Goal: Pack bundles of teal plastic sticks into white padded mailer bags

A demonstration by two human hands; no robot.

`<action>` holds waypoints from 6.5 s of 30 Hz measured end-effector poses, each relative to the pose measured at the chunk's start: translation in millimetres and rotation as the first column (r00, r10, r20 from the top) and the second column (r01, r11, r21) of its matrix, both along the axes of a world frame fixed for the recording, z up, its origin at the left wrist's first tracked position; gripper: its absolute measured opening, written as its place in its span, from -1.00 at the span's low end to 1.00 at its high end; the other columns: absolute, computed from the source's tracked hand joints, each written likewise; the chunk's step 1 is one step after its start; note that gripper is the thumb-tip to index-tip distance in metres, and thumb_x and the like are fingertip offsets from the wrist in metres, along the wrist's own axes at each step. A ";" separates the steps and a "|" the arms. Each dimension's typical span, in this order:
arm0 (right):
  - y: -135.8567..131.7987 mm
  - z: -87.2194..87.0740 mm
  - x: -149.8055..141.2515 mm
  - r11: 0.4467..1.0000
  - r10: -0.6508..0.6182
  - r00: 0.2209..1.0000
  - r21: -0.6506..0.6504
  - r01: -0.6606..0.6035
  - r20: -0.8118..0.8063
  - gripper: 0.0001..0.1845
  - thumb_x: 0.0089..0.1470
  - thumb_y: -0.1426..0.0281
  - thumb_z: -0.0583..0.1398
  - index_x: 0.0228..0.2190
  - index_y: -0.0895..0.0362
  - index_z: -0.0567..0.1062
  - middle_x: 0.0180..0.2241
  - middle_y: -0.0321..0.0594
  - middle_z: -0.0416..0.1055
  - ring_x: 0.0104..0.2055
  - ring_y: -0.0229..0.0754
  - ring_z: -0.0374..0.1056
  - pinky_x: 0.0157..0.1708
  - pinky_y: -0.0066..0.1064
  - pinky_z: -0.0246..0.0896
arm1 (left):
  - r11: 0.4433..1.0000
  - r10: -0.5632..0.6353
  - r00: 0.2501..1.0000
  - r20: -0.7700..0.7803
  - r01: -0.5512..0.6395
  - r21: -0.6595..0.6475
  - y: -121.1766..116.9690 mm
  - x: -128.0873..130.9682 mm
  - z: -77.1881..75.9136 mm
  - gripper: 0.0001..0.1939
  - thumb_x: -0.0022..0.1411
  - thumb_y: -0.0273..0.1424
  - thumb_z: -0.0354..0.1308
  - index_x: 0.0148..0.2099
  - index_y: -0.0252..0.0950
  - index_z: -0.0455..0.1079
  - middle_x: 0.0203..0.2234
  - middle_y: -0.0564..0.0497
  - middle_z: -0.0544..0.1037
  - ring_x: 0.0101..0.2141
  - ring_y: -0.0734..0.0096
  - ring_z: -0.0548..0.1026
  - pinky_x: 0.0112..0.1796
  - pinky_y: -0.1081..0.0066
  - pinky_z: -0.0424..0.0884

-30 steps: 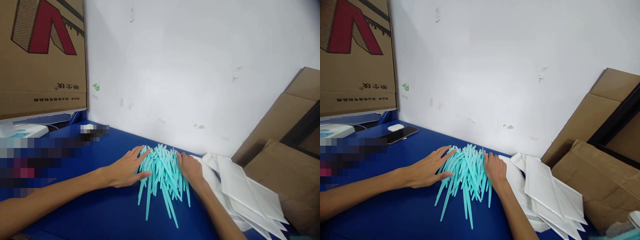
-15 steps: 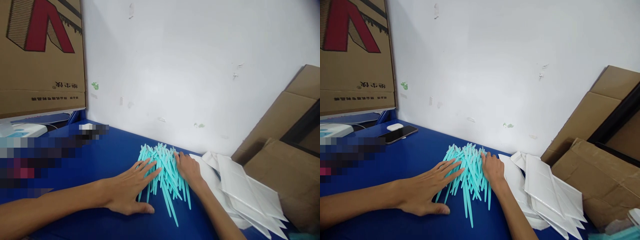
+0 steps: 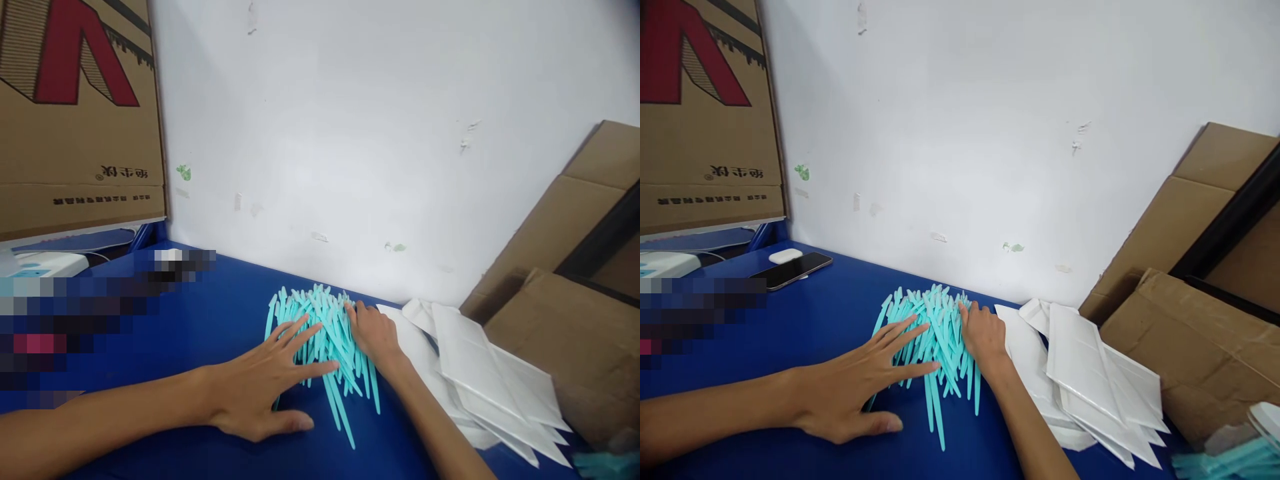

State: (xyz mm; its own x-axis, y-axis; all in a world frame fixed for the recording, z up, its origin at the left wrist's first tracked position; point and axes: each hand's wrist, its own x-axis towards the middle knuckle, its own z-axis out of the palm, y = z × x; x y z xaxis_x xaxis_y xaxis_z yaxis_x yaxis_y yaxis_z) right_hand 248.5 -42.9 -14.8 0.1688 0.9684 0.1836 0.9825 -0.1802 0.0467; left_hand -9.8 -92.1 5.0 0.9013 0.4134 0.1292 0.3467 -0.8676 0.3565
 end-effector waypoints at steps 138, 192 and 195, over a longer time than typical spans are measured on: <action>-0.7 1.3 0.7 0.999 0.018 1.000 -0.048 -0.018 0.009 -0.42 0.37 0.11 -0.20 -0.06 0.20 0.44 -0.19 0.08 0.51 -0.14 0.10 0.49 -0.22 -0.21 0.27 | 0.965 0.043 0.999 0.011 -0.045 0.259 27.6 -5.3 -12.7 -0.40 0.44 -0.13 -0.12 0.44 -0.08 -0.08 0.34 -0.07 0.16 0.35 -0.04 -0.04 0.27 -0.08 0.02; -1.3 0.4 2.0 0.999 0.032 0.999 -0.039 -0.032 0.008 -0.49 0.38 0.19 -0.17 -0.08 0.20 0.45 -0.19 0.06 0.53 -0.15 0.13 0.50 -0.23 -0.15 0.30 | 0.821 0.571 0.816 -0.091 -0.567 0.066 58.6 -10.8 -37.4 -0.31 0.39 0.09 -0.42 0.46 -0.02 -0.25 0.42 -0.12 -0.22 0.37 -0.08 -0.29 0.26 -0.20 -0.14; -1.3 0.3 1.7 0.999 0.032 0.999 -0.036 -0.031 0.010 -0.50 0.38 0.19 -0.17 -0.08 0.20 0.45 -0.20 0.05 0.53 -0.15 0.13 0.50 -0.22 -0.15 0.30 | 0.826 0.564 0.822 -0.081 -0.560 0.068 58.3 -11.4 -37.7 -0.33 0.40 0.07 -0.41 0.46 0.01 -0.26 0.42 -0.10 -0.23 0.37 -0.08 -0.29 0.26 -0.19 -0.14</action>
